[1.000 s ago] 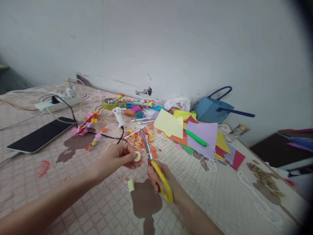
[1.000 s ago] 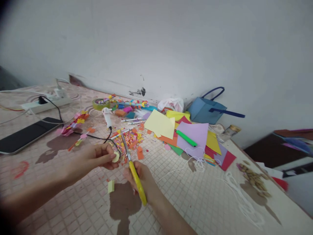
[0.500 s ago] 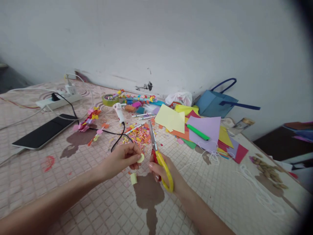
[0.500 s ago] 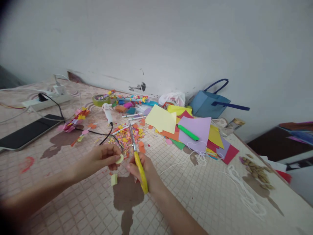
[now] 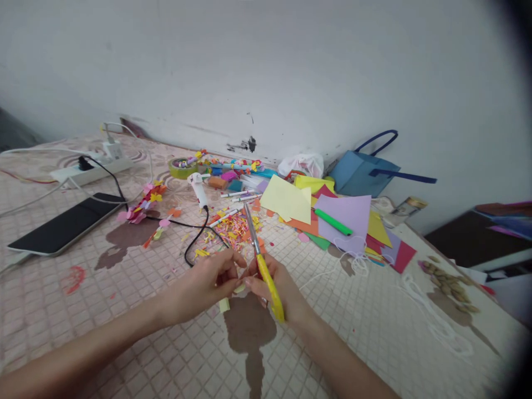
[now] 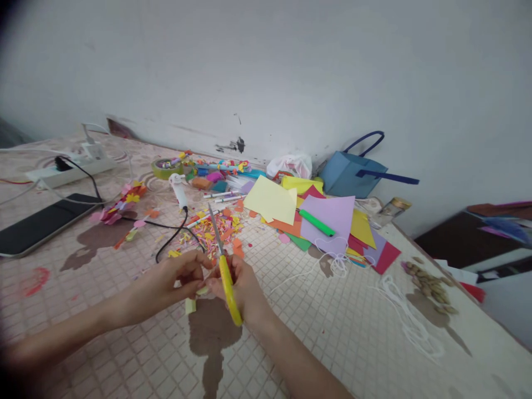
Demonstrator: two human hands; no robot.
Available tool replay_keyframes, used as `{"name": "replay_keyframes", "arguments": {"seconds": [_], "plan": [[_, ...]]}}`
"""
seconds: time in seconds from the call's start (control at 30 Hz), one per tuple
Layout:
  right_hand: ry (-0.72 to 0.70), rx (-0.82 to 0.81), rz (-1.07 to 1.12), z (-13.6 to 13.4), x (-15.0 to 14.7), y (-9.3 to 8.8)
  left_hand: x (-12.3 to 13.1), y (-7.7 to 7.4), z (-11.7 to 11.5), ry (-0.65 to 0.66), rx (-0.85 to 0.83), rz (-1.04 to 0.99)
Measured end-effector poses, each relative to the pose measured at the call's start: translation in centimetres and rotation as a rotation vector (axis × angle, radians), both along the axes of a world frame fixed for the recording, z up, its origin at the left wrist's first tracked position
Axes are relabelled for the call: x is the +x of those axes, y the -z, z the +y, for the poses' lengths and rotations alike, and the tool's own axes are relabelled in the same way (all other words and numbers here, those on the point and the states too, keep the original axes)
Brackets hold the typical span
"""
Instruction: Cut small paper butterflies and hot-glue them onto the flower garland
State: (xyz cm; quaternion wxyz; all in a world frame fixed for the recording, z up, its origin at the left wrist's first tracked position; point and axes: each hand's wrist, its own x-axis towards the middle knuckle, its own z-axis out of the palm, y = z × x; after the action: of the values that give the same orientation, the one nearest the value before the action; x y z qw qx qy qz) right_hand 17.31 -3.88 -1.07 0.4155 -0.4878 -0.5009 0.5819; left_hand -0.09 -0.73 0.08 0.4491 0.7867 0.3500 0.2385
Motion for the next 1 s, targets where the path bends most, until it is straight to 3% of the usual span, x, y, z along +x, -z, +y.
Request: {"name": "replay_keyframes", "arguments": {"seconds": [0.17,0.3,0.4,0.53,0.67,0.8,1.0], "plan": [[0.014,0.000,-0.050,0.1,-0.3,0.0,0.0,-0.4,0.0,0.006,0.073,0.056],[0.027,0.008,-0.058,0.2,-0.3,-0.1,-0.1,-0.5,-0.1,0.037,0.037,0.048],[0.055,0.010,-0.051,0.2,-0.3,-0.1,-0.1,-0.1,0.0,0.013,-0.050,-0.030],[0.189,0.042,-0.012,0.4,-0.4,0.2,0.2,0.4,0.1,-0.037,-0.319,-0.262],[0.263,0.054,0.026,0.2,-0.3,0.7,0.9,0.5,-0.1,-0.083,-0.508,-0.298],[0.248,0.048,0.029,-0.2,-0.2,0.6,1.2,0.5,-0.4,-0.181,-0.562,-0.337],[0.165,0.055,0.014,-0.1,-0.1,-0.2,1.0,0.4,-0.3,-0.149,-0.548,-0.313]]}}
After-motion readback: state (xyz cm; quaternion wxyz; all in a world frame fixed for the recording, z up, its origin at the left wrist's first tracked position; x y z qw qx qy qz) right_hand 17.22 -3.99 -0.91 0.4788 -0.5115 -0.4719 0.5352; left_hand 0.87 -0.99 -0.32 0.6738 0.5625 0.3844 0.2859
